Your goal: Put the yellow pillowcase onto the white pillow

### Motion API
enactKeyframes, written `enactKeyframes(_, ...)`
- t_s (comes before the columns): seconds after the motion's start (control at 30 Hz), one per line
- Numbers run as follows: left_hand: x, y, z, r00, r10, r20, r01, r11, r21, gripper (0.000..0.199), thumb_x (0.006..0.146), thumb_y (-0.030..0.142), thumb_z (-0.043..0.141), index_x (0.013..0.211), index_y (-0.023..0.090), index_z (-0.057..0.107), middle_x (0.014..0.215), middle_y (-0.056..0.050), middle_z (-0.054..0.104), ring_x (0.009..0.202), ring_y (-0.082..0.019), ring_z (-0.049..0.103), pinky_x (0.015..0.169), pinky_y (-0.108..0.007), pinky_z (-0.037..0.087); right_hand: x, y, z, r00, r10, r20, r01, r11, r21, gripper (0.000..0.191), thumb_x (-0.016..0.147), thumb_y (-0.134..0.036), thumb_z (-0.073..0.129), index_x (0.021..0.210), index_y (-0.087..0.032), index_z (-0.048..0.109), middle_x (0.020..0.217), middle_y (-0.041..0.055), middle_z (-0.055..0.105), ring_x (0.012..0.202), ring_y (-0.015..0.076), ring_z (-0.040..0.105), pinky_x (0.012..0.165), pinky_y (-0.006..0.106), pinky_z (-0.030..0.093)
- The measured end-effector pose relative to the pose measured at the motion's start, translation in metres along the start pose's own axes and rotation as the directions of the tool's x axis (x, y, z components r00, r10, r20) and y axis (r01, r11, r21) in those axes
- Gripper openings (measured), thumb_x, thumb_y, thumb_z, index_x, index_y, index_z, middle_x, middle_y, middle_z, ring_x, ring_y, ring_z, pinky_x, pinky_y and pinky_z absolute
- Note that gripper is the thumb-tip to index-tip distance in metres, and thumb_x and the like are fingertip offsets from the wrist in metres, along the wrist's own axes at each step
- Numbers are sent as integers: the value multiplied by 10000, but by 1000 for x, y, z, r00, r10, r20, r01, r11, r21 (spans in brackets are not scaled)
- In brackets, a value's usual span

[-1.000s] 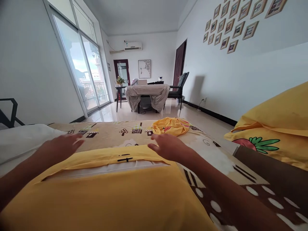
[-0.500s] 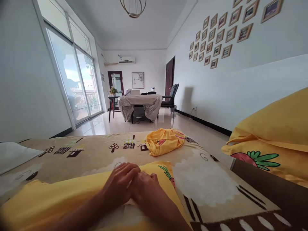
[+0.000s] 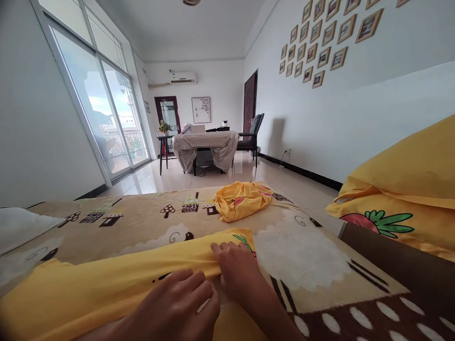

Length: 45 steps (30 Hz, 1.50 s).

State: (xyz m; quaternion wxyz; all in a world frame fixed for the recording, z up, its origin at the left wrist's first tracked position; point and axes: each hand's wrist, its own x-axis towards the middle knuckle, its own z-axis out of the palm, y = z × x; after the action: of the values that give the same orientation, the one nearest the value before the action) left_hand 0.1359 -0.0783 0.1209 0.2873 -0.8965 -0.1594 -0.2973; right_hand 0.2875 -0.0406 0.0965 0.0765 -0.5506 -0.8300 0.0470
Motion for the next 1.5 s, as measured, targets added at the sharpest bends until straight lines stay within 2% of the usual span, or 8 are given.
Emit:
enactKeyframes(0.23, -17, 8, 10, 939, -58, 338, 69, 997, -21, 94, 765, 133, 535, 679, 169, 545, 624, -19, 583, 537, -172, 539, 414, -293, 326, -5, -1, -11, 992, 119, -32, -123, 976, -178, 313, 670, -5, 418, 836, -166, 629, 818, 114, 685, 798, 237, 615, 702, 320, 320)
enactKeyframes(0.43, -30, 26, 22, 952, 6, 306, -21, 999, 47, 175, 812, 42, 445, 840, 113, 603, 726, -70, 655, 608, -170, 596, 507, -271, 442, -16, -4, -20, 974, 171, -152, -190, 974, -122, 336, 617, 25, 408, 788, -187, 604, 795, 76, 692, 779, 224, 596, 693, 309, 289)
enactKeyframes(0.57, -26, 17, 17, 826, -136, 547, 245, 961, -131, 399, 843, 183, 479, 1220, 64, 527, 1171, -180, 627, 1022, -256, 622, 859, -330, 509, -21, -12, -24, 959, 240, -148, -254, 964, -82, 324, 643, 10, 418, 813, -189, 610, 780, 85, 682, 788, 231, 595, 654, 295, 275)
enactKeyframes(0.7, -19, -1, 13, 722, -255, 643, 556, 766, -321, 515, 901, 246, 378, 1409, 188, 315, 1412, -104, 456, 1268, -218, 467, 1075, -357, 378, -14, -14, -19, 938, 317, -140, -318, 948, 14, 371, 642, 2, 424, 912, -183, 600, 821, 87, 686, 773, 225, 605, 614, 285, 253)
enactKeyframes(0.83, -17, -9, 21, 675, -257, 692, 616, 713, -336, 540, 910, 314, 350, 1426, 172, 282, 1438, -124, 418, 1309, -256, 414, 1100, -408, 341, 3, -5, -4, 948, 279, -155, -260, 956, 133, 376, 628, -11, 426, 927, -173, 589, 853, 81, 679, 806, 204, 597, 642, 263, 278)
enactKeyframes(1.0, -14, -12, 32, 595, -234, 768, 630, 729, -266, 403, 853, 289, 365, 1181, 119, 527, 1168, -157, 623, 1065, -285, 606, 949, -427, 472, 19, 9, 8, 961, 193, -197, -109, 921, 373, 337, 553, -21, 407, 811, -176, 558, 755, 24, 627, 729, 152, 538, 637, 222, 305)
enactKeyframes(1.33, -15, -18, 35, 589, -347, 730, 687, 691, -225, 314, 839, 228, 375, 989, 142, 636, 1062, -143, 669, 1008, -265, 629, 866, -387, 511, 23, 19, 13, 980, 58, -189, 68, 798, 599, 117, 681, -243, 598, 777, -180, 580, 617, -34, 593, 611, 132, 507, 577, 213, 340)
enactKeyframes(1.5, -12, -13, 30, 485, -459, 744, 771, 626, -117, 359, 805, 106, 373, 1037, 150, 644, 1087, -140, 667, 992, -251, 641, 847, -359, 522, 13, 20, -1, 983, -97, -156, 172, 791, 587, 171, 754, -238, 563, 893, -186, 648, 815, 6, 677, 758, 164, 585, 679, 240, 408)
